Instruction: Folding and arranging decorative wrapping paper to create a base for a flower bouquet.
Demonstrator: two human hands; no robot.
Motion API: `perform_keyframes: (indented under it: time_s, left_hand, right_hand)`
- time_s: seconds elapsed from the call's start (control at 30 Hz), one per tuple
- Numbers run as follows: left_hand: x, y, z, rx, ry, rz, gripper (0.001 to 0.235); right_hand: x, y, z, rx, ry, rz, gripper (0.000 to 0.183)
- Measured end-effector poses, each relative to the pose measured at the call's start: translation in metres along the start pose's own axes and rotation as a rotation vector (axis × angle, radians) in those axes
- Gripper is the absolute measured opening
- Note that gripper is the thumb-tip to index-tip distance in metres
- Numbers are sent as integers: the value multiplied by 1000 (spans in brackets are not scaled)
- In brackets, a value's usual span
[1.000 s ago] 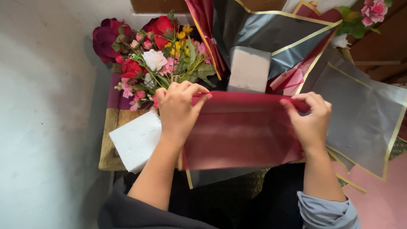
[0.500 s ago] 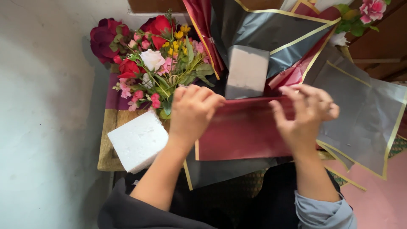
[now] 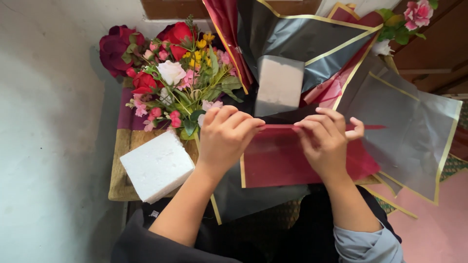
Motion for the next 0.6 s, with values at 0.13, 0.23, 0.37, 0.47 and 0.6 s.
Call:
perform_keyframes:
  time_s: [0.13,0.23,0.37,0.47,0.6]
  left_hand:
    - [9,-7,4,177,75,-189,6]
    - [12,-14,5,319,123,-314,10]
    - [7,-23,0,514,181,-433,9]
    - [19,-17,11,614,186,-526,7]
    - [16,-24,6,676,206,-527,8]
  right_hand:
    - [-1,20,-4,-61,24,-3,9]
    - [-2,40,-10,-96,41,-12,9]
    - [-6,67,-19,-160,75,-106,13]
    - [-1,63,-17,-206,123,-210,16]
    - [4,75,-17,-222,191,-255,24]
Point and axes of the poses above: each hand's wrist, its own z-axis towards the middle knuckle, its own x-axis out of the back of the hand, y = z × x, the point moved 1 cm from there along z, towards the middle knuckle, and after that the axes turned 7 degrees about -x, right-handed, at the moved point
